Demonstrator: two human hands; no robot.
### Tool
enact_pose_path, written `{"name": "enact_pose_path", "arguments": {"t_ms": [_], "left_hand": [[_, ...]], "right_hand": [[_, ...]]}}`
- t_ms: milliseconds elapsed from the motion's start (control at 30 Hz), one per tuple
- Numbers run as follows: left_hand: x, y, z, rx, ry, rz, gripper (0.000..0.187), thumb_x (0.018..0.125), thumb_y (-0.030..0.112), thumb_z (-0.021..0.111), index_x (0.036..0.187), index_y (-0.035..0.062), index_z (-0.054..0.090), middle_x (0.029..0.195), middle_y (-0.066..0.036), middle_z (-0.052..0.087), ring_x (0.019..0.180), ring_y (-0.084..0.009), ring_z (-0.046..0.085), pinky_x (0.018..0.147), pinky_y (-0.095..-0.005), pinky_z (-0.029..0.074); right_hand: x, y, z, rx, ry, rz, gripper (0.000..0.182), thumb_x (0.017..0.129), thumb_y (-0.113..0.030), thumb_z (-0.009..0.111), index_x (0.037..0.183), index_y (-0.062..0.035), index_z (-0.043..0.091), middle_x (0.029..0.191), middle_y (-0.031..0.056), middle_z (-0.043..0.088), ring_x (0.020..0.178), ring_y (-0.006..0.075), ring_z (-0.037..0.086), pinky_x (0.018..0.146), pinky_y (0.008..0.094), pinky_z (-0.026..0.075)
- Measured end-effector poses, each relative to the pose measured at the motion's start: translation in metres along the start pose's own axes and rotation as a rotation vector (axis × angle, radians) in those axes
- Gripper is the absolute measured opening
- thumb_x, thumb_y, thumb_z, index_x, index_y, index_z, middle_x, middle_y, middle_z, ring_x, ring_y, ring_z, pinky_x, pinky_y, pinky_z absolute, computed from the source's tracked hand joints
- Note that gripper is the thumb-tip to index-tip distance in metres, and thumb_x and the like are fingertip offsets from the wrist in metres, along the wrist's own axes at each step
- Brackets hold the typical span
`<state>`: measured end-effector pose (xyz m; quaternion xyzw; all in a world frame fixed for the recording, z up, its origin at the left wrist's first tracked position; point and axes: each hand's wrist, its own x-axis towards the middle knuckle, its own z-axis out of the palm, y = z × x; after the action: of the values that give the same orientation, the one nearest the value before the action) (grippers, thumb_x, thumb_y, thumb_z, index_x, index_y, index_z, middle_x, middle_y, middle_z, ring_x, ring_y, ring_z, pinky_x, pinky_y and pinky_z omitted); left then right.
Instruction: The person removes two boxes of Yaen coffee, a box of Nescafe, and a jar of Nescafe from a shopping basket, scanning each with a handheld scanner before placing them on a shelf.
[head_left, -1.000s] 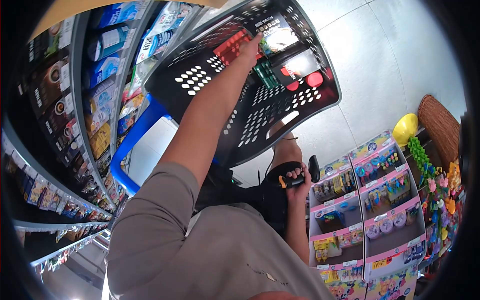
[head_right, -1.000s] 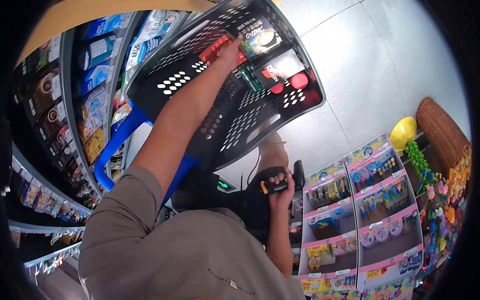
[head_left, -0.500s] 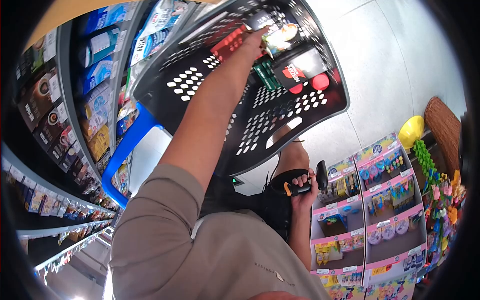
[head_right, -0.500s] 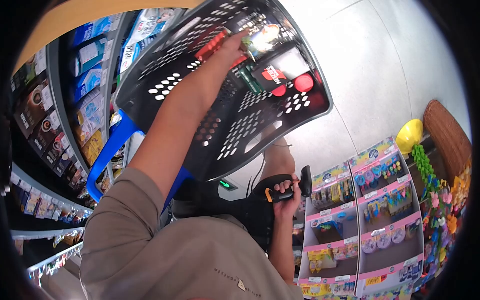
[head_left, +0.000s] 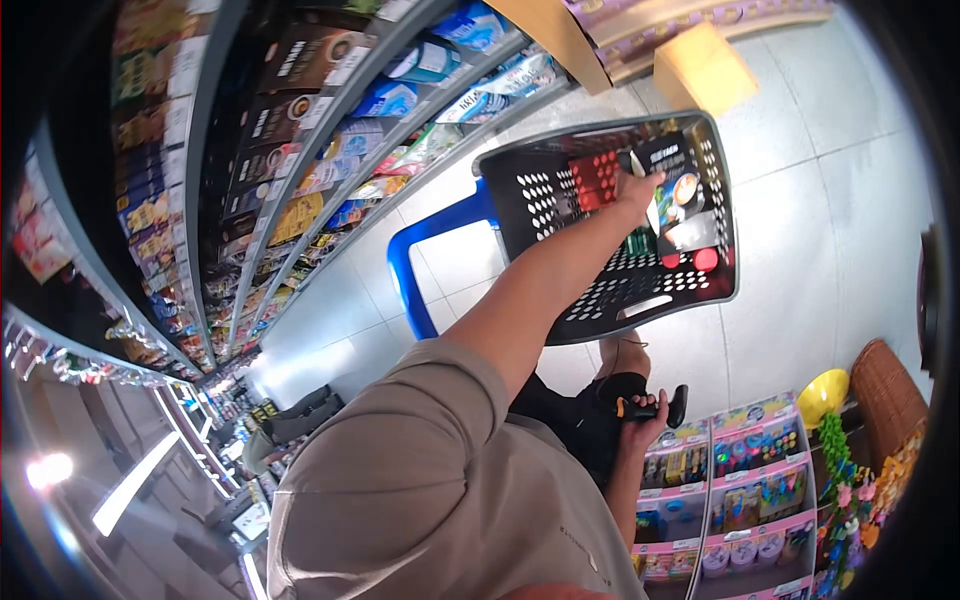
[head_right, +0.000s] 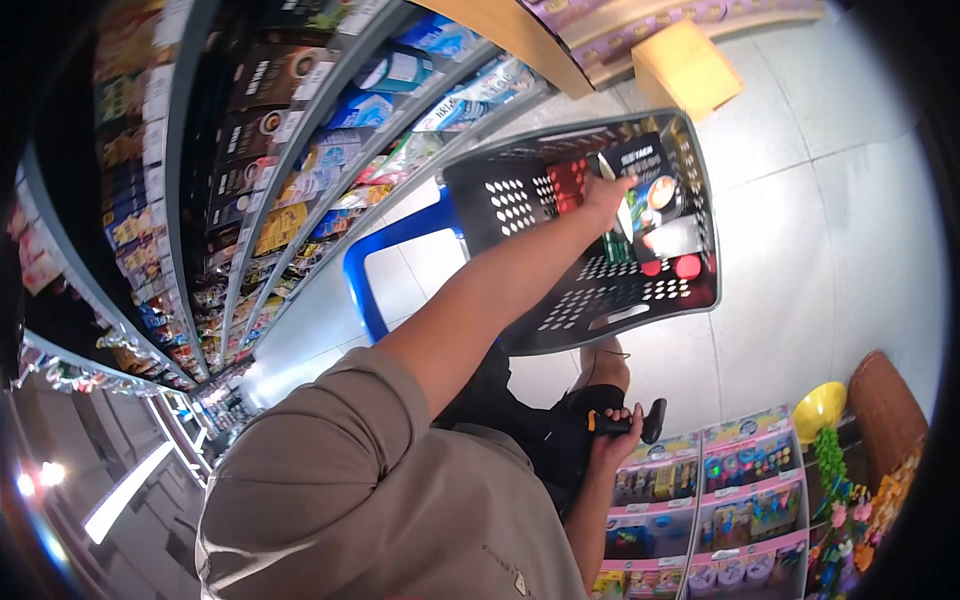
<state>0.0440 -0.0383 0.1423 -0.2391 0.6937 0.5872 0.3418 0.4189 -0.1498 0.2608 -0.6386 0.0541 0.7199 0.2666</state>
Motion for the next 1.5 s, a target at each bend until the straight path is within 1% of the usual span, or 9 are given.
{"name": "enact_pose_path", "arguments": {"t_ms": [67,267,400,667,800,1167,1333,1467,1500], "left_hand": [[-0.013,-0.001,-0.012,-0.09,0.005,0.018,0.061,0.07,0.002,0.078,0.119,-0.0043,0.043,0.109,-0.017,0.063,0.092,-0.0253,0.064,0.078,-0.039,0.055],[-0.131,0.067,-0.056,-0.052,0.019,0.178,0.06,0.071,0.0,0.077,0.119,-0.0022,0.042,0.109,-0.014,0.061,0.098,-0.0238,0.062,0.085,-0.0374,0.052],[-0.187,0.08,-0.104,-0.322,-0.47,0.249,0.068,0.071,0.0,0.078,0.126,-0.0008,0.037,0.114,-0.011,0.058,0.106,-0.0213,0.059,0.097,-0.0347,0.046],[-0.3,0.111,-0.187,-0.267,-0.56,0.292,0.06,0.079,-0.003,0.069,0.132,0.0038,0.042,0.125,-0.008,0.056,0.117,-0.0182,0.054,0.101,-0.036,0.043],[-0.336,0.134,-0.206,-0.348,-0.612,0.261,0.05,0.081,-0.004,0.067,0.125,0.0033,0.045,0.118,-0.008,0.061,0.11,-0.016,0.059,0.099,-0.0342,0.046],[-0.333,0.16,-0.248,-0.286,-0.827,0.347,0.046,0.082,0.001,0.068,0.125,0.0022,0.054,0.119,-0.008,0.063,0.111,-0.0183,0.059,0.099,-0.0368,0.045],[-0.335,0.188,-0.29,-0.375,-0.889,0.324,0.054,0.082,0.0,0.066,0.132,0.0035,0.046,0.124,-0.009,0.059,0.116,-0.0204,0.056,0.099,-0.0381,0.044],[-0.328,0.201,-0.326,-0.454,-0.912,0.298,0.064,0.083,-0.003,0.062,0.139,0.0061,0.033,0.128,-0.006,0.052,0.12,-0.0179,0.049,0.103,-0.0378,0.038],[-0.328,0.204,-0.333,-0.463,-0.948,0.347,0.065,0.083,-0.004,0.062,0.14,0.0062,0.033,0.128,-0.006,0.052,0.12,-0.0175,0.049,0.103,-0.0376,0.038]], "right_hand": [[-0.011,-0.011,0.01,-0.026,-0.019,-0.039,0.023,0.094,-0.02,0.057,0.076,-0.0094,0.048,0.066,0.0024,0.048,0.063,0.0149,0.049,0.064,0.0313,0.046],[-0.061,-0.056,0.059,-0.165,-0.132,-0.269,0.011,0.094,-0.018,0.058,0.097,-0.0084,0.053,0.073,0.003,0.052,0.063,0.015,0.05,0.062,0.0309,0.046],[-0.09,-0.073,0.092,-0.35,-0.292,-0.376,0.035,0.089,-0.01,0.062,0.121,-0.0031,0.048,0.085,0.0081,0.058,0.065,0.014,0.054,0.059,0.0285,0.048],[-0.139,-0.071,0.159,-0.622,-0.674,-0.451,0.037,0.091,-0.013,0.061,0.123,0.0021,0.051,0.118,0.0196,0.06,0.064,0.0136,0.058,0.063,0.0296,0.05],[-0.176,-0.059,0.175,-0.636,-0.699,-0.446,0.039,0.092,-0.013,0.06,0.125,0.0048,0.05,0.075,0.0053,0.059,0.066,0.0135,0.058,0.066,0.0307,0.051],[-0.239,-0.028,0.194,-0.581,-0.916,-0.454,0.062,0.083,0.001,0.063,0.139,0.0017,0.037,0.109,0.0091,0.056,0.074,0.0122,0.055,0.067,0.0276,0.049],[-0.268,0.014,0.211,-0.603,-0.927,-0.546,0.061,0.08,0.001,0.065,0.135,0.0012,0.04,0.116,0.0099,0.054,0.07,0.0139,0.057,0.062,0.0259,0.05],[-0.293,0.049,0.22,-0.516,-0.749,-0.461,0.055,0.083,-0.008,0.066,0.132,-0.0021,0.042,0.087,0.0068,0.059,0.063,0.0142,0.057,0.057,0.0262,0.049],[-0.305,0.061,0.224,-0.487,-0.721,-0.461,0.04,0.085,-0.011,0.066,0.12,-0.0015,0.05,0.076,0.0055,0.059,0.062,0.0142,0.057,0.056,0.0265,0.048]]}}
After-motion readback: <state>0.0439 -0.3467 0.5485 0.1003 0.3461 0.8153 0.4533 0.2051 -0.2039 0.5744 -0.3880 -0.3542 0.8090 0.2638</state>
